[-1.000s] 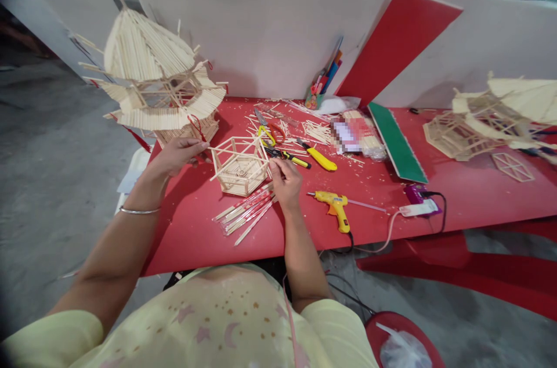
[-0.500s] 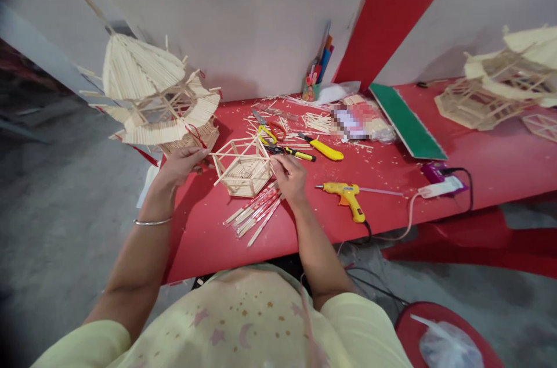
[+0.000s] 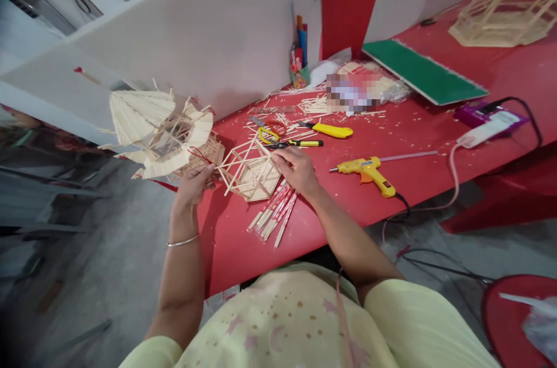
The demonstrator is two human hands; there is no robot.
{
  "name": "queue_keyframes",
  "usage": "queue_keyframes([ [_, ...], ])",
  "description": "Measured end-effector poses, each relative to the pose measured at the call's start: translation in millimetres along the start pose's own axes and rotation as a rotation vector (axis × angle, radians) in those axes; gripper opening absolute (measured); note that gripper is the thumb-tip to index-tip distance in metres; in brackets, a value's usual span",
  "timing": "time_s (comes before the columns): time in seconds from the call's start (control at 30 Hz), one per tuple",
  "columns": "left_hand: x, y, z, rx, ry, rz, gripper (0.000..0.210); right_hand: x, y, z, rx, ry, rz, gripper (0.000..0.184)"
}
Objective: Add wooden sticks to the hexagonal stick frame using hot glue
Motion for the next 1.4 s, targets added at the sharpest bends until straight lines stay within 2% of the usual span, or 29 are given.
queue_keyframes([
  [0.4,-1,-1,-1.1,-0.011,-0.005,0.016,0.046,0,3,1,0.003,0.001,0.007,0.023],
  [0.8,-2,-4,-1.9,-0.005,-0.014,-0.011,0.041,0,0,2,-0.008,-0.01,0.041,0.023],
  [1.4,-2,-6,-1.1,0.035,-0.038,0.0,0.04,1,-7,2,0.019,-0.006,-0.016,0.024],
])
Point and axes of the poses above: each hand's wrist, its own x-axis towards the middle knuckle, its own z-axis out of the back of the hand, y = z × x, the point moved 8 cm from there along x, towards the middle knuckle, and after that the axes turned 4 degrees about x, right-handed, at the moved point
